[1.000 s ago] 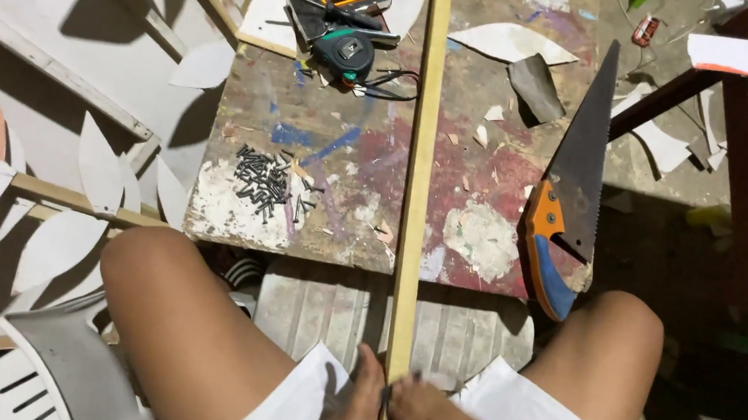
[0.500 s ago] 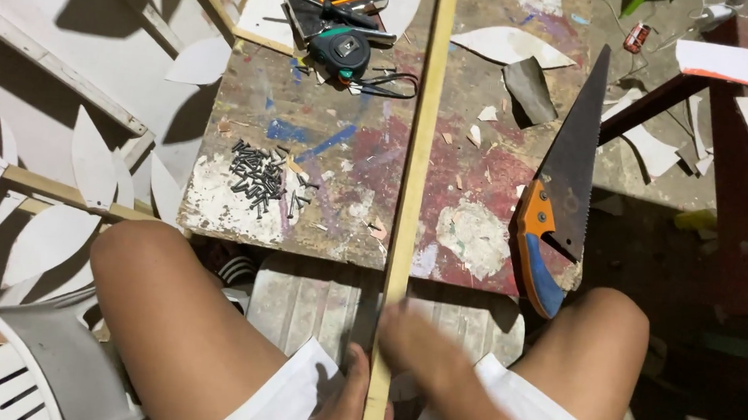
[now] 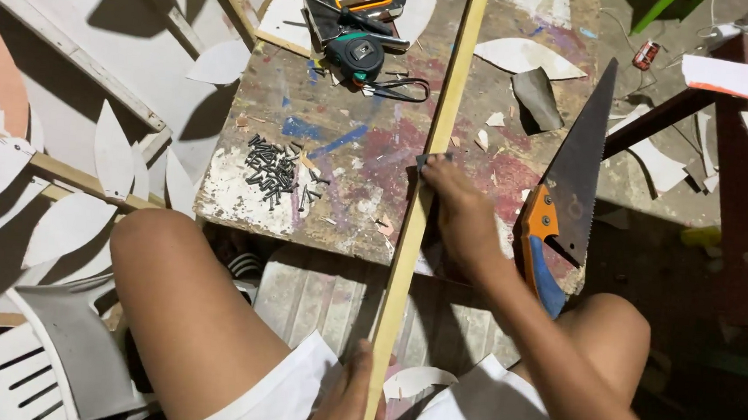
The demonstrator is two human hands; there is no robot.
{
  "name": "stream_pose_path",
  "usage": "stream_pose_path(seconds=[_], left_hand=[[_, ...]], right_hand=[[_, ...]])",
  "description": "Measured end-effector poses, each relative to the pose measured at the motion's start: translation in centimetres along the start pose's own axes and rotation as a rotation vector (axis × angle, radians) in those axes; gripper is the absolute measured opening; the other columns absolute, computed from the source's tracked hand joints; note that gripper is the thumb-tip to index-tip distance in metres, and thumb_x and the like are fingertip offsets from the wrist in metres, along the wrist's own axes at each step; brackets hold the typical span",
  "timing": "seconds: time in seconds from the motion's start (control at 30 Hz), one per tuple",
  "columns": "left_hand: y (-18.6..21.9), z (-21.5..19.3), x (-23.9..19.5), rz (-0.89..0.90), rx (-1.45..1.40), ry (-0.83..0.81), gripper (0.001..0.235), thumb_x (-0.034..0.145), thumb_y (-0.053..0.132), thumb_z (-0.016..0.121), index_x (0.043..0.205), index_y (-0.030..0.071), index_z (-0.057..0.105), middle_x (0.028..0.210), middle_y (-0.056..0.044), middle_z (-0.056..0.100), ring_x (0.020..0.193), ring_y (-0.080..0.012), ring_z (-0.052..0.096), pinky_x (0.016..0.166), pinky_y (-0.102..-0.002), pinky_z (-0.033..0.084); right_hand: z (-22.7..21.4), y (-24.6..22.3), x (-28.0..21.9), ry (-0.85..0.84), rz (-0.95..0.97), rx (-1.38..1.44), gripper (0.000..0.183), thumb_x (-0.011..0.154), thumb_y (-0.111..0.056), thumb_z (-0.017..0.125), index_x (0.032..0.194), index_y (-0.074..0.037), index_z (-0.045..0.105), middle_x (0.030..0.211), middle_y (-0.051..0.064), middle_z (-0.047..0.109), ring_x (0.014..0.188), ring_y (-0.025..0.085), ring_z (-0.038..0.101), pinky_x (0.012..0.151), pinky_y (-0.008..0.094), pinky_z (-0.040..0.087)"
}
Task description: A person is sanding a long wooden stick with sandpaper and then handling and inspecting white foam cutouts on a cluttered workbench.
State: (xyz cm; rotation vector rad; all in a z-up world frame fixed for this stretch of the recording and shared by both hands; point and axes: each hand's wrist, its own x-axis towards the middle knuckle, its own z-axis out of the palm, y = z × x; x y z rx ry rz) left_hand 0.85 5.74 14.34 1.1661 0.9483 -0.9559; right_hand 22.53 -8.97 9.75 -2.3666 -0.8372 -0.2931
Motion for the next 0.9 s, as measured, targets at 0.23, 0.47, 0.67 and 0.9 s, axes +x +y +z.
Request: stream_pose_path(seconds=[0.23, 0.47, 0.67, 0.9], left_hand=[[-0.6, 1.0, 0.9, 0.083, 0.137, 0.109, 0.061, 0.098, 0.067, 0.035, 0.11, 0.018, 0.069, 0.059, -0.003, 0.05, 0.048, -0.0152, 0.046, 0.054, -0.027, 0.037], [-2.0, 1.5, 3.2, -0.001, 0.181, 0.214, 0.077, 0.087, 0.076, 0.036, 0.152, 0.035, 0.048, 0.084, 0.007, 0.072, 0.066, -0.0088, 0.061, 0.073, -0.022, 0.045], [-1.7, 1.2, 3.0, 0.028, 0.192, 0.18, 0.069, 0.089, 0.076, 0.031, 0.127, 0.03, 0.066, 0.098, 0.013, 0.072, 0.06, -0.0058, 0.057, 0.069, -0.021, 0.042], [-2.9, 1.3, 4.6, 0.012, 0.26, 0.147, 0.082, 0.087, 0.081, 0.031, 0.154, 0.036, 0.046, 0.07, 0.003, 0.063, 0.068, -0.011, 0.063, 0.07, -0.024, 0.043]], right_hand=[[-0.6, -6.7, -8.8, -0.043, -0.102, 0.118, 0.031, 0.094, 0.014, 0.061, 0.12, -0.001, 0.068, 0.12, 0.017, 0.073, 0.112, 0.027, 0.072, 0.109, 0.037, 0.059], [-1.2, -0.5, 3.0, 0.012, -0.046, -0.049, 0.014, 0.106, -0.003, 0.056, 0.115, -0.009, 0.064, 0.097, 0.011, 0.072, 0.074, 0.021, 0.072, 0.054, 0.027, 0.062], [0.9, 5.6, 10.5, 0.045, 0.101, -0.1, 0.024, 0.097, 0.008, 0.059, 0.115, 0.002, 0.075, 0.104, 0.018, 0.077, 0.081, 0.032, 0.073, 0.06, 0.04, 0.058], [-1.1, -4.7, 1.5, 0.085, 0.116, 0.035, 0.021, 0.104, -0.001, 0.055, 0.107, -0.011, 0.073, 0.088, 0.004, 0.075, 0.07, 0.016, 0.069, 0.064, 0.028, 0.06]])
